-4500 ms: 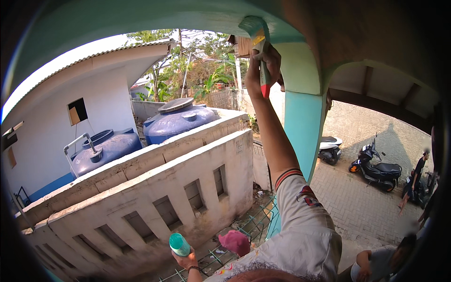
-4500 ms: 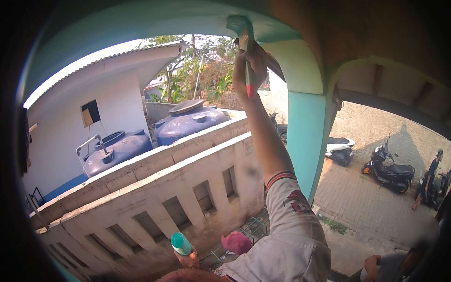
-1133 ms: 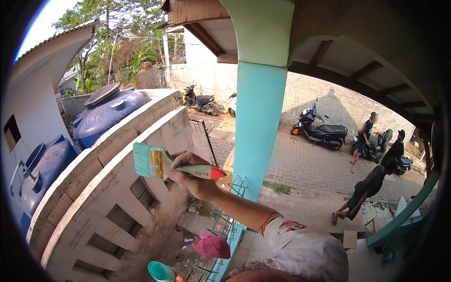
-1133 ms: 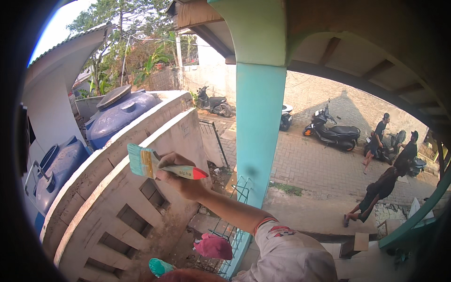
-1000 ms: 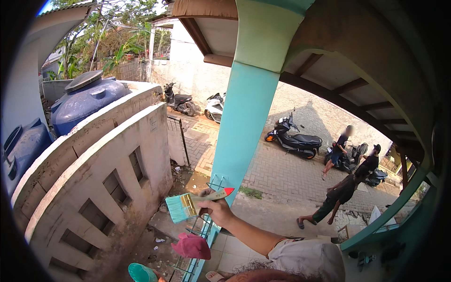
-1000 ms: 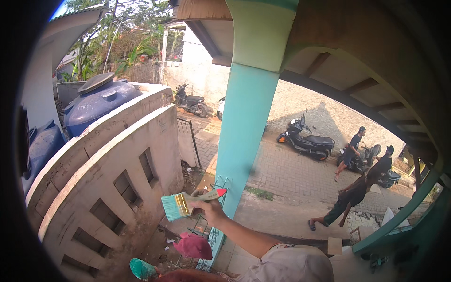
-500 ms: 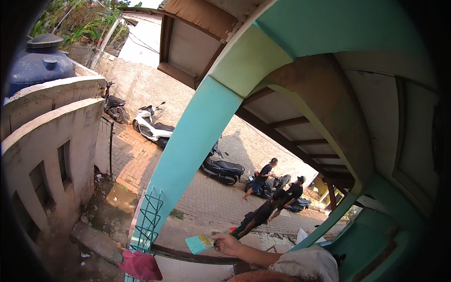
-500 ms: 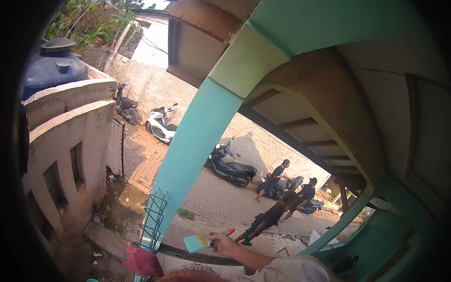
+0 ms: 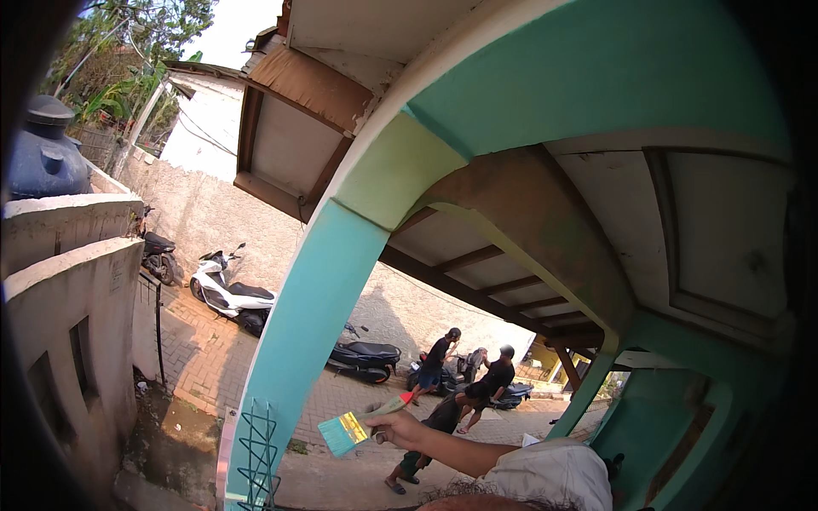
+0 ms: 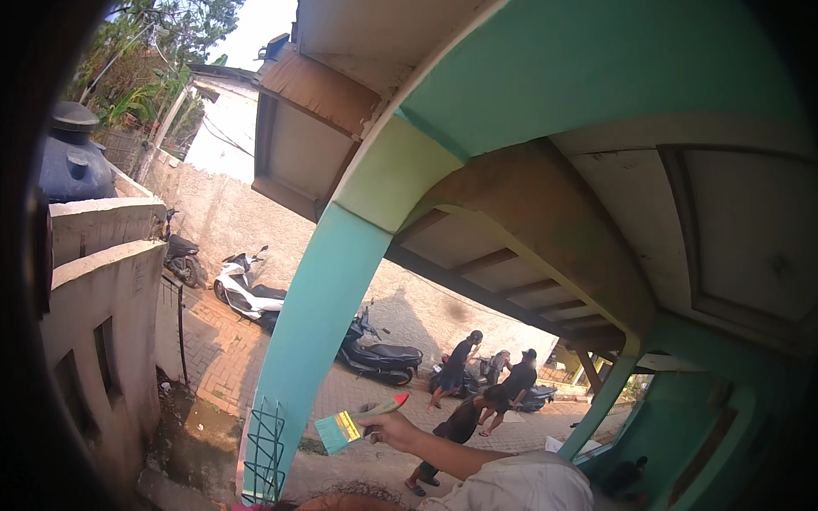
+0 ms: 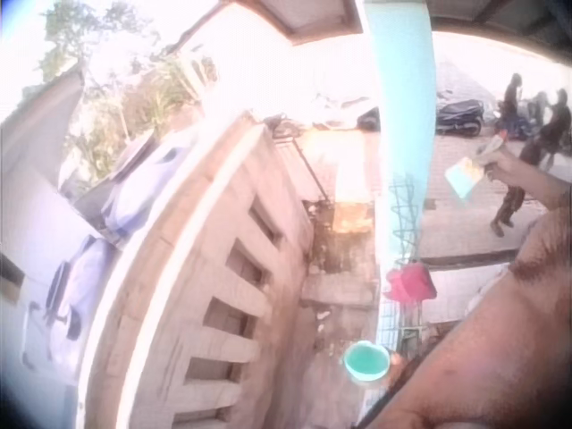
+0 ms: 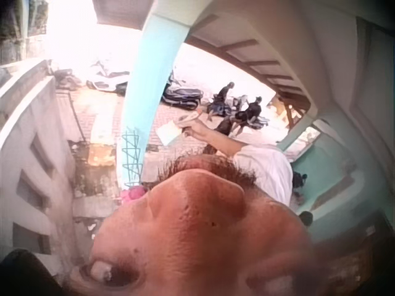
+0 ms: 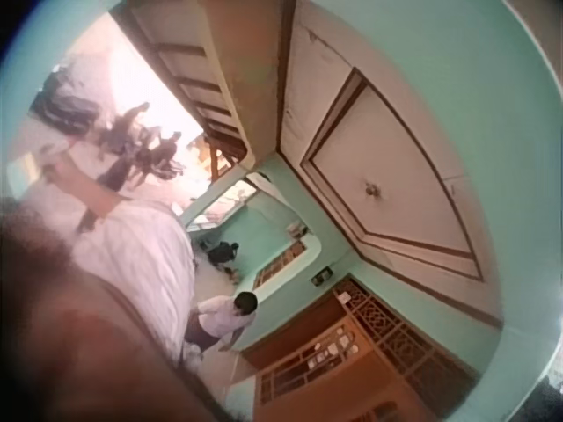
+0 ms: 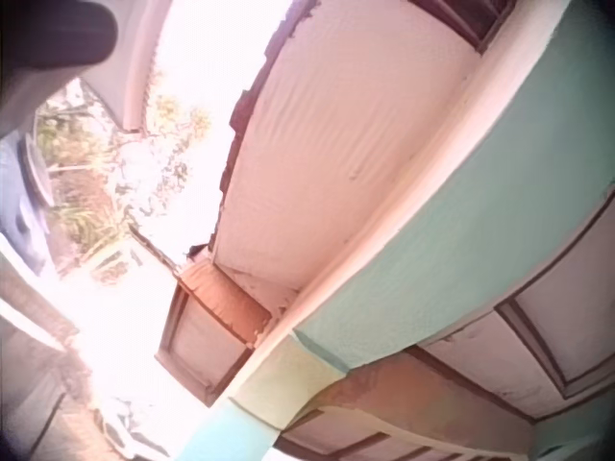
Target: The person paints a light green pillar using a paintbrush and a small container of paint. They repeatedly dip the brush into the container and apply paint to the pillar's surface while standing on a balcony.
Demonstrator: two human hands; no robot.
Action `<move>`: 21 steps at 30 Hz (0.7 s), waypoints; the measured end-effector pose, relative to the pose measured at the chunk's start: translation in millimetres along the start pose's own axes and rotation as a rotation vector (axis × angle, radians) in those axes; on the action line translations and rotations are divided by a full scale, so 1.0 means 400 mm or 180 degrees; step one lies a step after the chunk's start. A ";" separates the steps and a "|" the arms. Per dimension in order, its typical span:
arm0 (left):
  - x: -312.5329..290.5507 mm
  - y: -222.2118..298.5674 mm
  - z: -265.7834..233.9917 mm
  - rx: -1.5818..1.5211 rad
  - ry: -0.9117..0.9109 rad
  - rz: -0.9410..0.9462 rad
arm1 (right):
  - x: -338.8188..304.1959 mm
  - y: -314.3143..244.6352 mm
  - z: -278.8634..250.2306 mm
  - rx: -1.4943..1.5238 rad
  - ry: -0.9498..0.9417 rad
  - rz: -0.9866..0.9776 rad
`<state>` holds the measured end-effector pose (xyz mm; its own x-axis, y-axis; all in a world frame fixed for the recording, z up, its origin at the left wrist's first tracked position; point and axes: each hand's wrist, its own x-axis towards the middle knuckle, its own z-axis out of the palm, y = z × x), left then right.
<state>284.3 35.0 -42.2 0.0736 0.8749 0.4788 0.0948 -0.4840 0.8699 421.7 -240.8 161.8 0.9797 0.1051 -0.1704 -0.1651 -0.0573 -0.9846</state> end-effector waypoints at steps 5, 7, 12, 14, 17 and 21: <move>0.010 -0.010 -0.034 -0.0080 0.0070 -0.0016 | -0.034 -0.024 0.066 -0.0091 -0.0193 -0.0070; 0.011 -0.017 -0.057 -0.0104 0.0075 -0.0021 | -0.051 -0.023 0.072 -0.0148 -0.0177 -0.0060; 0.017 -0.027 -0.112 -0.0115 0.0124 0.0044 | -0.134 -0.040 0.155 -0.0179 -0.0345 -0.0198; 0.020 -0.026 -0.128 -0.0145 0.0107 0.0092 | -0.172 -0.057 0.179 -0.0334 -0.0368 -0.0269; 0.027 -0.029 -0.155 -0.0102 0.0123 0.0165 | -0.199 -0.076 0.192 -0.0553 -0.0409 -0.0652; 0.029 -0.023 -0.181 -0.0138 0.0076 0.0272 | -0.283 -0.219 0.162 -0.1664 -0.0156 -0.1934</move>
<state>212.4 50.9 -36.0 0.0558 0.8308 0.5537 0.0462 -0.5561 0.8298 318.0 -183.4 265.1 0.8731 0.3102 0.3761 0.4819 -0.4322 -0.7622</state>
